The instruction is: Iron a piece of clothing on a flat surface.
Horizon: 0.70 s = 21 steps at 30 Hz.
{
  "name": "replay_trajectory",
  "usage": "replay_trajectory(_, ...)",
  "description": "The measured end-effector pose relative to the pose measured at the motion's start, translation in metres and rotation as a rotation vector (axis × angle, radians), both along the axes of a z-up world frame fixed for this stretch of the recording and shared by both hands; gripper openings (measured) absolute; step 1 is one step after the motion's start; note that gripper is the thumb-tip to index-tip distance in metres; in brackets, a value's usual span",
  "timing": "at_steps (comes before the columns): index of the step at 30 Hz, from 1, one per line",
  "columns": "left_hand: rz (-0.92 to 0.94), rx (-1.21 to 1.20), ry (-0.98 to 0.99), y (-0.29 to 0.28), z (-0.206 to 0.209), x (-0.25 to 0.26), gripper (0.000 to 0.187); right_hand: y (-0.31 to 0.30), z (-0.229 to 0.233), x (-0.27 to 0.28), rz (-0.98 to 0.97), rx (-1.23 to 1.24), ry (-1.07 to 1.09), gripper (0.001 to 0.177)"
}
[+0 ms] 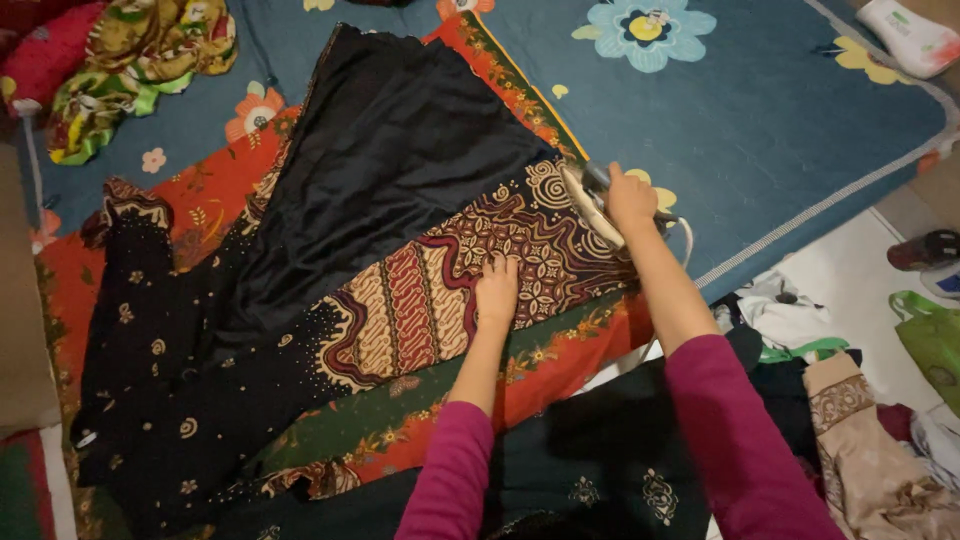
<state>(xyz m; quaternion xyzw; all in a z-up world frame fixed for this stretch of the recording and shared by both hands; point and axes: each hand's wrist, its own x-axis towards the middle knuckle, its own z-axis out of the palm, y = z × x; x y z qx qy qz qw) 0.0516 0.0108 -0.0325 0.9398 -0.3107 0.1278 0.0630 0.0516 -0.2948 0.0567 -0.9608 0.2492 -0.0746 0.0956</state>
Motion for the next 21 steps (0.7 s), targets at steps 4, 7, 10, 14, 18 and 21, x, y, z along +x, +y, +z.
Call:
replay_trajectory(4,0.021,0.025,-0.064,0.0,0.006,-0.005,0.025,-0.005,-0.028,0.028,-0.004,-0.002,0.001,0.036)
replay_trajectory(7,0.008,-0.02,-0.054,-0.002,0.007,-0.007,0.024,-0.004,-0.039,0.048,-0.042,-0.021,-0.024,0.031)
replay_trajectory(10,0.018,0.05,-0.097,-0.002,0.004,-0.01,0.03,0.012,-0.016,0.047,-0.009,-0.019,0.014,0.035)
replay_trajectory(14,0.032,0.043,-0.159,-0.006,-0.001,-0.006,0.029,0.011,-0.036,0.06,-0.064,0.058,-0.039,0.027)
replay_trajectory(18,0.046,0.03,-0.102,-0.007,-0.007,-0.004,0.024,0.017,-0.029,0.044,-0.013,0.102,-0.02,0.034)
replay_trajectory(21,0.042,0.014,-0.084,-0.006,-0.018,-0.001,0.021,0.026,-0.012,0.0,0.088,0.103,0.089,0.044)
